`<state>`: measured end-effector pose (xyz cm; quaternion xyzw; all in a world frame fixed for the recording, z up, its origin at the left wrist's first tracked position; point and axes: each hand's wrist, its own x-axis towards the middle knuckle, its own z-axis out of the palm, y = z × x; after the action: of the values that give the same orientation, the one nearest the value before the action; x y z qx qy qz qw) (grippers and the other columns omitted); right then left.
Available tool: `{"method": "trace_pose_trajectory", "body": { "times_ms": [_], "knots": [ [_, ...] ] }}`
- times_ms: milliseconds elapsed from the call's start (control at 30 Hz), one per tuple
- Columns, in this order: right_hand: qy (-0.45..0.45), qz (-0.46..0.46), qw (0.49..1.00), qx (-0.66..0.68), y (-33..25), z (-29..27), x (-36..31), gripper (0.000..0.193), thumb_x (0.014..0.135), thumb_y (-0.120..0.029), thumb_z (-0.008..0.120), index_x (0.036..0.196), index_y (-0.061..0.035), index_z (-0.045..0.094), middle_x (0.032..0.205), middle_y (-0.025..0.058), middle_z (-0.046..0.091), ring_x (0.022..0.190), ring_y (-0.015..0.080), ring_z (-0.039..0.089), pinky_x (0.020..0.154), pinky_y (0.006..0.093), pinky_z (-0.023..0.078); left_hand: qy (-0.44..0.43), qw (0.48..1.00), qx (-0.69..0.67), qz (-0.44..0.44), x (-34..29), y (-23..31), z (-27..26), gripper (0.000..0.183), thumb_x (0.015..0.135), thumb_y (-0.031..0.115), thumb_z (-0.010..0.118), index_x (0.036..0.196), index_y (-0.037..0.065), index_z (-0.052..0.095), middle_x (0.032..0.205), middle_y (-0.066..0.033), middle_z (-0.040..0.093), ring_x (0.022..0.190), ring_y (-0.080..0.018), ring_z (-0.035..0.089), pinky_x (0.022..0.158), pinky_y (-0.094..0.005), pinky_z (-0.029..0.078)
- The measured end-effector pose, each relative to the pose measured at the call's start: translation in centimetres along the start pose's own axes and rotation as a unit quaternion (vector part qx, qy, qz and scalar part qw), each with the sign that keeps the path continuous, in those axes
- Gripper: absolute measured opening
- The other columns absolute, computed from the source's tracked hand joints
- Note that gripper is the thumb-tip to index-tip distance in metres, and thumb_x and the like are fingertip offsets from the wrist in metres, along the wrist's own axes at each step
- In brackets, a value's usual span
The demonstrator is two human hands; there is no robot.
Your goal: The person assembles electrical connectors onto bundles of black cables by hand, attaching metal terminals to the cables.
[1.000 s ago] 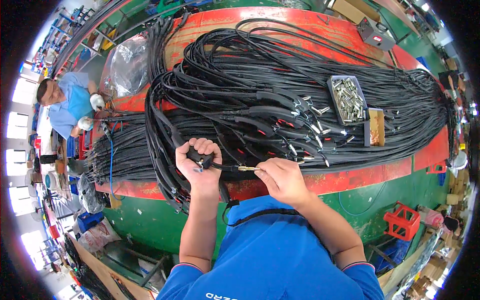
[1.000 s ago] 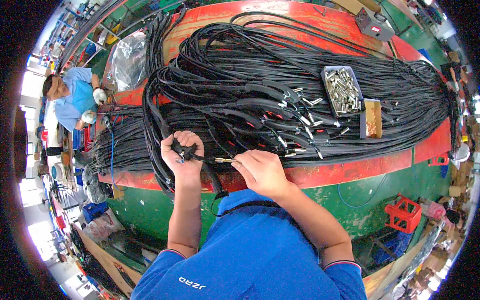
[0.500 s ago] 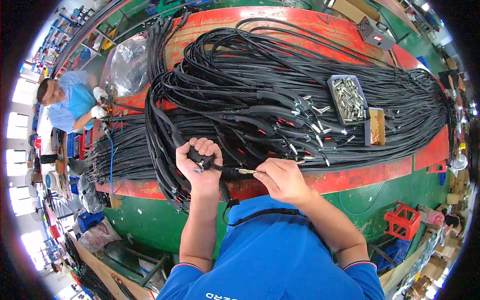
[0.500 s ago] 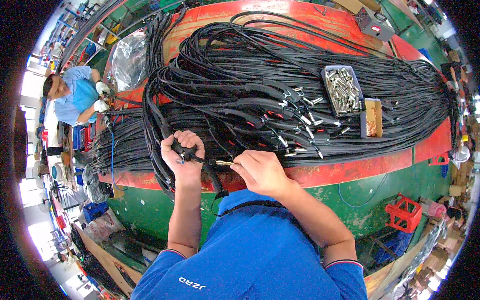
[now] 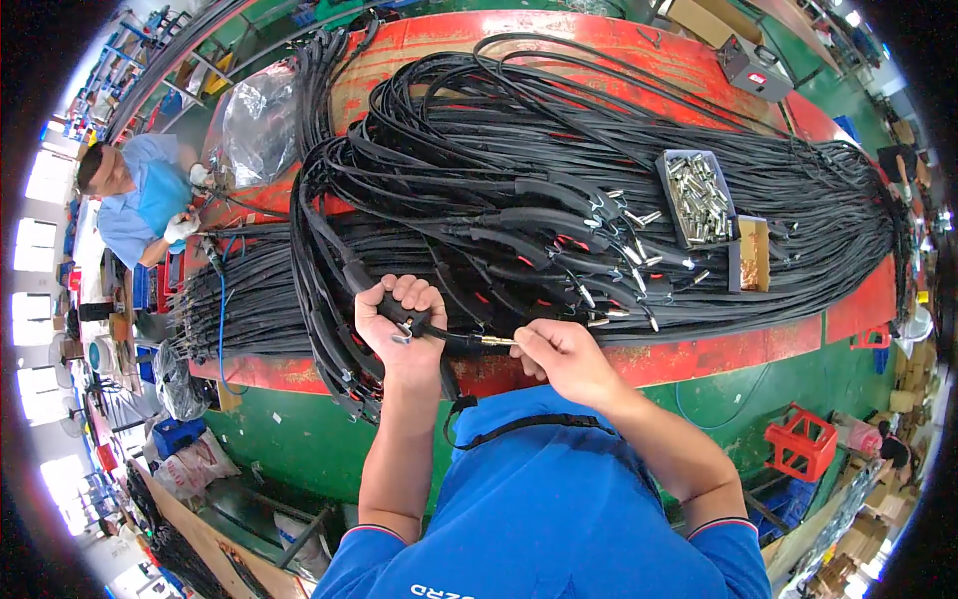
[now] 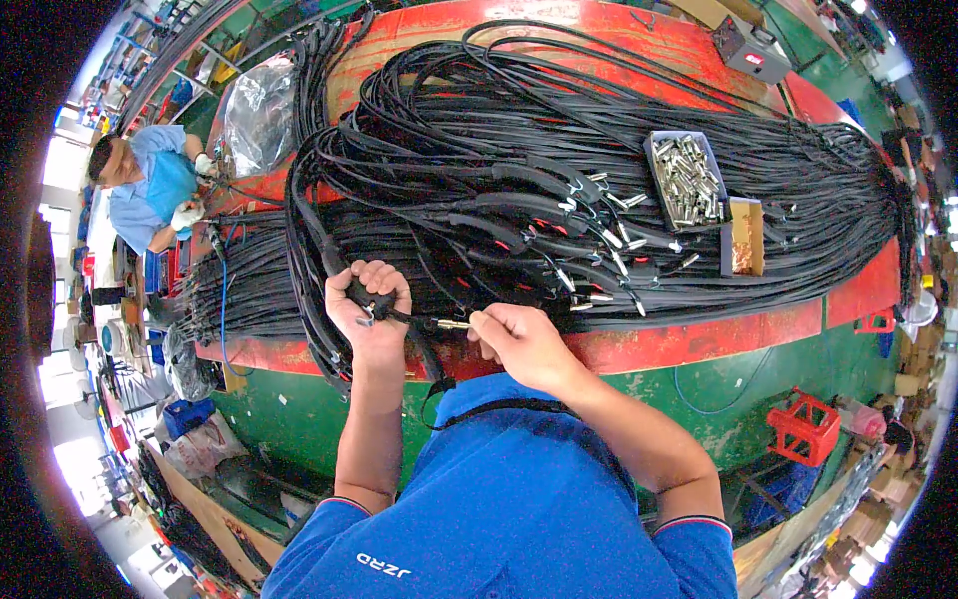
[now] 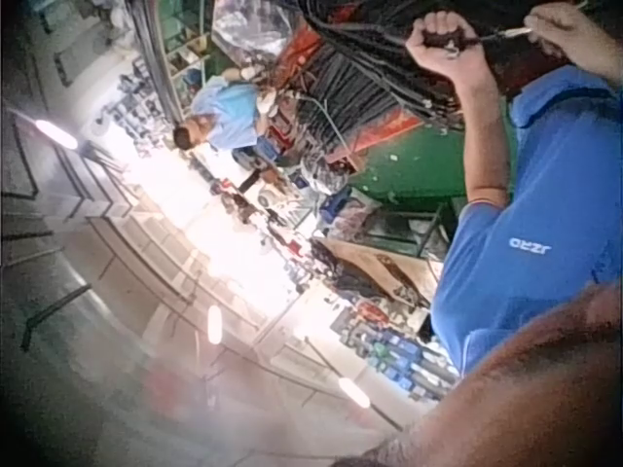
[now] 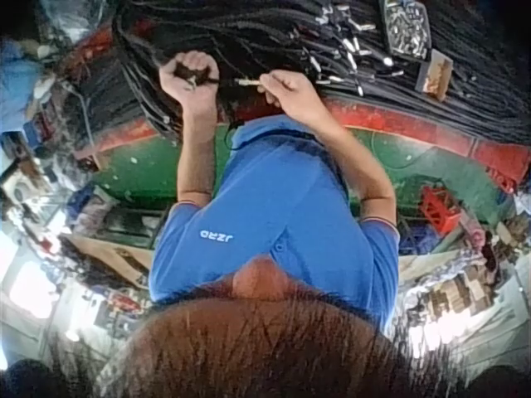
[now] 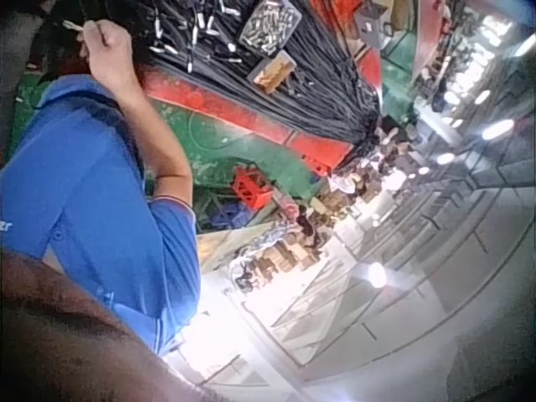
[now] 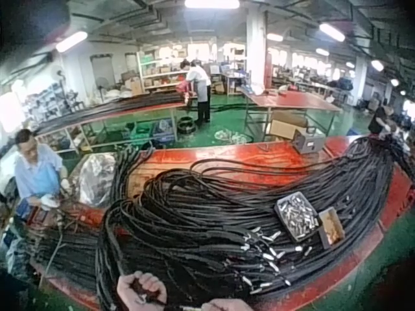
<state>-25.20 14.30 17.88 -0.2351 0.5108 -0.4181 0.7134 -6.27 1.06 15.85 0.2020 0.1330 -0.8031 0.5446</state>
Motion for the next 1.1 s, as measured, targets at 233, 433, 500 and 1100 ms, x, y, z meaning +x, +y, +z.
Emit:
{"method": "trace_pose_trajectory", "body": {
  "times_ms": [233,433,500,1100],
  "knots": [
    [0.129,-0.399,0.795,-0.439,-0.7,-0.3,-0.7,0.013,0.087,-0.012,0.073,0.092,-0.0024,0.065,0.082,0.012,0.065,0.07,0.0292,0.066,0.061,0.0386,0.053,-0.006,1.0,-0.003,-0.004,0.0,0.1,0.6,0.011,0.079,0.011,0.061,0.078,0.006,0.05,0.07,-0.0016,0.044,0.061,-0.0153,0.045,0.057,-0.0282,0.042],
    [0.122,-0.47,0.739,-0.467,-0.3,-0.4,0.2,0.013,0.084,-0.011,0.074,0.089,-0.004,0.064,0.079,0.011,0.063,0.07,0.0297,0.065,0.06,0.04,0.054,-0.006,0.999,-0.035,-0.038,0.0,-0.3,1.0,0.015,0.079,0.012,0.058,0.074,0.008,0.045,0.067,0.001,0.034,0.059,-0.0139,0.036,0.056,-0.0279,0.038],
    [0.096,-0.427,0.794,-0.421,-0.2,-0.3,0.2,0.011,0.088,-0.013,0.072,0.088,-0.0043,0.064,0.077,0.0123,0.062,0.07,0.0322,0.064,0.06,0.0432,0.052,0.003,0.999,-0.03,-0.031,-0.3,0.0,1.2,0.015,0.079,0.01,0.058,0.073,0.008,0.044,0.066,0.0011,0.034,0.059,-0.0139,0.035,0.055,-0.0273,0.036],
    [-0.035,0.031,0.994,0.101,2.1,-3.0,1.0,0.024,0.1,-0.024,0.062,0.086,-0.0053,0.069,0.065,-0.0046,0.052,0.061,0.0041,0.045,0.052,0.025,0.032,0.0,0.998,0.06,-0.012,1.5,-1.8,-0.7,0.011,0.082,0.015,0.058,0.081,0.005,0.053,0.07,-0.0023,0.044,0.059,-0.0144,0.039,0.053,-0.028,0.037]
  ]
}}
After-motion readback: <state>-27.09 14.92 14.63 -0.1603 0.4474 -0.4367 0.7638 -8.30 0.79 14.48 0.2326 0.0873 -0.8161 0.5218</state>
